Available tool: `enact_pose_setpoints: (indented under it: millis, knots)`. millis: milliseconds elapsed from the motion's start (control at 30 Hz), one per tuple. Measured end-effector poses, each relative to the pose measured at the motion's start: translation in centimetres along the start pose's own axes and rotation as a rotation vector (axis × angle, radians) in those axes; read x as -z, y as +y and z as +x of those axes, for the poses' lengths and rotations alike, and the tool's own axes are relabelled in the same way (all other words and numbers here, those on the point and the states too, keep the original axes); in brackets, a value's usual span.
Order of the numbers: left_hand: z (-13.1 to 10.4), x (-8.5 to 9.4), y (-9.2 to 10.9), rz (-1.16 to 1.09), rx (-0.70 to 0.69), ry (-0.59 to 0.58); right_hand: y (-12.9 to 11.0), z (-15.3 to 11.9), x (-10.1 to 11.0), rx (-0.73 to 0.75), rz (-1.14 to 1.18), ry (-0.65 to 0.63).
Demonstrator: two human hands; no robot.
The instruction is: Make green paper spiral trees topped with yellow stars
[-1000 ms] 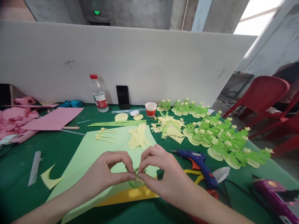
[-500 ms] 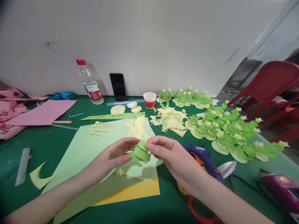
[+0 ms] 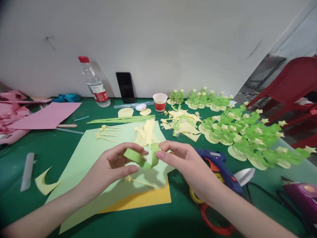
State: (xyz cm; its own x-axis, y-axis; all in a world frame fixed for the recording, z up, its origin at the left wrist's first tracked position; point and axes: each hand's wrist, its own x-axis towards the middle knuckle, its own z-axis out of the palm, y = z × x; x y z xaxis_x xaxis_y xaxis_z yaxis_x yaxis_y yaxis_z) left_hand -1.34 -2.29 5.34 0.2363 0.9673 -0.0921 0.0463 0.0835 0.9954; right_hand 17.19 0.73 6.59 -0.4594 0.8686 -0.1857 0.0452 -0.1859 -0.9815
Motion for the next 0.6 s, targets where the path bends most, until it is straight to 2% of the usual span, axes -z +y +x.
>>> enact_pose_setpoints:
  millis: [133, 300, 500, 600]
  knots:
    - [-0.4, 0.2, -0.4, 0.128, -0.130, 0.011, -0.1, 0.0, 0.2, 0.140, -0.217, 0.006]
    - [-1.1, -0.2, -0.2, 0.212, -0.228, 0.097, 0.1, -0.3, -0.4, 0.314, -0.490, -0.007]
    - [-1.5, -1.0, -0.3, 0.237, -0.220, 0.057, 0.7, -0.6, -1.2, 0.726, -0.806, 0.028]
    - [-1.4, -1.3, -0.6, 0.211, -0.206, 0.070, 0.9, -0.7, -1.4, 0.853, -0.877, 0.058]
